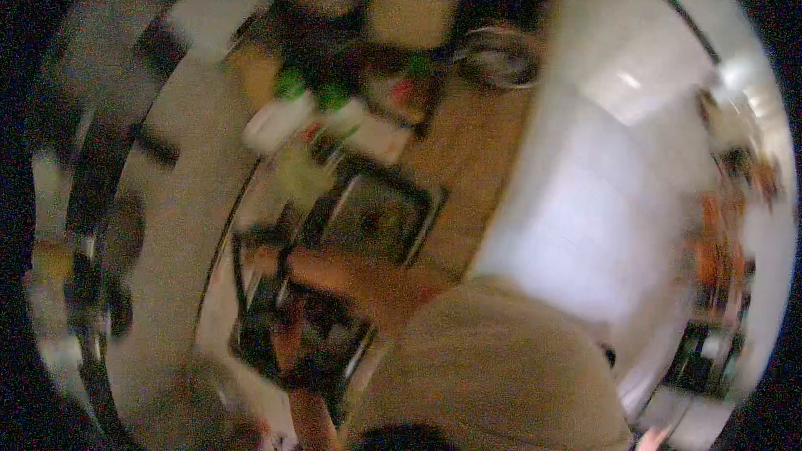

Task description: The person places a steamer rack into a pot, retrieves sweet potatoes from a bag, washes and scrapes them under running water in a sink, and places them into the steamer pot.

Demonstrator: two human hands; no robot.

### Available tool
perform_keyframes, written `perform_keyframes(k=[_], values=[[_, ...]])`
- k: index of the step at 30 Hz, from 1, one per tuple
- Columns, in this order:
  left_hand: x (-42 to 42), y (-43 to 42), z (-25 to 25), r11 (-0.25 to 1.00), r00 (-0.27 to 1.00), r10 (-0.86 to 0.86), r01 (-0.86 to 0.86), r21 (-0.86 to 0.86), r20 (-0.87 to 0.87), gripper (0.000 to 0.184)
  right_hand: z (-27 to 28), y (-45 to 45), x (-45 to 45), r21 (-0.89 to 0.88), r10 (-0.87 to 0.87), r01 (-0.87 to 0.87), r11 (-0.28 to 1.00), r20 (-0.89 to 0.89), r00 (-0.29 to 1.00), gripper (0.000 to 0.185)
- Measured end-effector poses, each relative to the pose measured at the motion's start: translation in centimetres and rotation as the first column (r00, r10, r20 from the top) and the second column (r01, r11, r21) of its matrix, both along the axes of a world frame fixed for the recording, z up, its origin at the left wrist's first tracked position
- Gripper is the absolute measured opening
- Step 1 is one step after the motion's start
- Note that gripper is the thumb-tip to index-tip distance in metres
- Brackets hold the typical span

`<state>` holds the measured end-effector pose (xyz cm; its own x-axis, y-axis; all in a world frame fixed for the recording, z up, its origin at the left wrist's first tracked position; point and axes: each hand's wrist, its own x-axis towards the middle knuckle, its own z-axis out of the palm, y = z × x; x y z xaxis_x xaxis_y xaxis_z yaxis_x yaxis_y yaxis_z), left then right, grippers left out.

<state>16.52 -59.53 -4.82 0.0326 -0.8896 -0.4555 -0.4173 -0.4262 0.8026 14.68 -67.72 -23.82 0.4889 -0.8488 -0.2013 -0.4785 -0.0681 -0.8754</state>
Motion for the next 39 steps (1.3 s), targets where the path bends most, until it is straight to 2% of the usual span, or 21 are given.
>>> perform_keyframes(k=[4,6,8,9,11,13,16,17,19,20,21,22,23,24,26,27,30,31,35,38,39], values=[[5.0,1.6,-10.0,0.92,0.854,-0.33,0.387,-0.067,0.402,0.037,-0.5,4.0,-1.3,0.041,0.111,-0.109,0.993,-0.05,0.993,0.042],[6.3,2.3,-14.5,0.877,0.781,-0.373,0.473,-0.085,0.501,0.042,-0.4,4.8,-2.0,0.061,0.154,-0.149,0.987,-0.082,0.985,0.042],[5.7,2.0,-16.4,0.986,0.993,-0.115,0.113,-0.125,-0.005,0.038,-0.5,5.3,-2.2,0.08,0.189,-0.181,0.98,-0.107,0.976,0.041],[5.7,2.3,-17.0,0.994,0.964,0.042,-0.066,-0.084,-0.263,0.036,-0.6,5.6,-2.3,0.081,0.221,-0.211,0.974,-0.144,0.965,0.04],[6.7,3.3,-15.1,0.912,0.93,-0.167,0.272,-0.308,0.327,0.031,-0.2,6.1,-2.1,0.037,0.326,-0.329,0.944,-0.274,0.905,0.039],[6.9,3.6,-13.1,0.992,0.982,-0.112,0.119,-0.042,0.151,0.03,0.1,6.4,-1.2,-0.102,0.454,-0.612,0.784,-0.578,0.678,0.032],[8.4,4.3,-18.4,0.989,0.987,0.124,-0.132,-0.072,-0.107,0.028,7.9,6.5,-2.5,-0.051,0.316,-0.352,0.935,-0.337,0.887,0.025],[8.5,4.3,-18.3,0.986,0.998,0.003,0.006,-0.169,0.057,0.028,8.2,6.2,-2.8,0.034,0.376,-0.378,0.925,-0.217,0.901,0.029],[8.6,4.3,-18.4,0.942,0.949,-0.097,0.185,-0.279,0.299,0.026,5.0,6.7,-1.9,-0.051,0.29,-0.298,0.953,-0.12,0.949,0.03],[8.7,4.3,-18.9,0.974,0.992,-0.056,0.079,-0.214,0.114,0.024,3.3,6.9,-1.6,-0.092,0.253,-0.259,0.961,-0.072,0.965,0.03],[8.5,4.2,-19.9,0.992,0.97,0.083,-0.103,-0.075,-0.229,0.022,2.2,6.9,-1.5,-0.113,0.249,-0.266,0.957,-0.143,0.958,0.03],[8.1,3.3,-21.3,0.911,0.662,0.409,-0.331,0.244,-0.628,0.022,1.2,6.7,-1.3,-0.135,0.242,-0.273,0.953,-0.21,0.947,0.03],[7.7,2.5,-21.6,0.836,0.431,0.536,-0.391,0.385,-0.726,0.022,1.2,6.7,-1.1,-0.154,0.232,-0.281,0.947,-0.274,0.933,0.03],[7.2,1.4,-21.8,0.735,0.192,0.642,-0.43,0.524,-0.742,0.023,1.2,6.9,-0.9,-0.091,0.11,-0.121,0.988,-0.123,0.986,0.029],[5.4,0.3,-16.9,0.708,0.121,0.622,-0.511,0.488,-0.774,0.025,2.1,7.0,-0.8,0.072,-0.135,0.128,0.989,0.098,0.986,0.029],[4.9,0.0,-16.0,0.691,0.087,0.607,-0.548,0.471,-0.79,0.027,2.0,7.1,-1.2,0.147,-0.096,0.079,0.986,0.11,0.989,0.028],[5.1,0.1,-20.9,0.759,0.161,0.562,-0.489,0.429,-0.812,0.023,-0.6,6.7,-3.1,0.387,-0.038,-0.048,0.921,0.211,0.977,0.027],[3.9,0.9,-17.3,0.752,0.213,0.559,-0.538,0.381,-0.802,0.022,-1.4,6.5,-3.6,0.461,-0.025,-0.095,0.882,0.246,0.969,0.027],[5.3,1.1,-23.5,0.804,0.515,0.534,-0.555,0.213,-0.671,0.041,-4.3,6.5,-4.5,0.663,-0.048,-0.216,0.717,0.355,0.933,0.027],[6.8,1.1,-29.8,0.873,0.845,0.459,-0.486,-0.035,-0.275,0.035,-7.9,6.5,-4.6,0.653,-0.039,-0.258,0.712,0.403,0.914,0.027],[7.3,1.3,-34.9,0.9,0.911,0.407,-0.412,-0.14,-0.062,0.029,-11.1,6.6,-4.3,0.521,-0.004,-0.247,0.817,0.434,0.901,0.026]])
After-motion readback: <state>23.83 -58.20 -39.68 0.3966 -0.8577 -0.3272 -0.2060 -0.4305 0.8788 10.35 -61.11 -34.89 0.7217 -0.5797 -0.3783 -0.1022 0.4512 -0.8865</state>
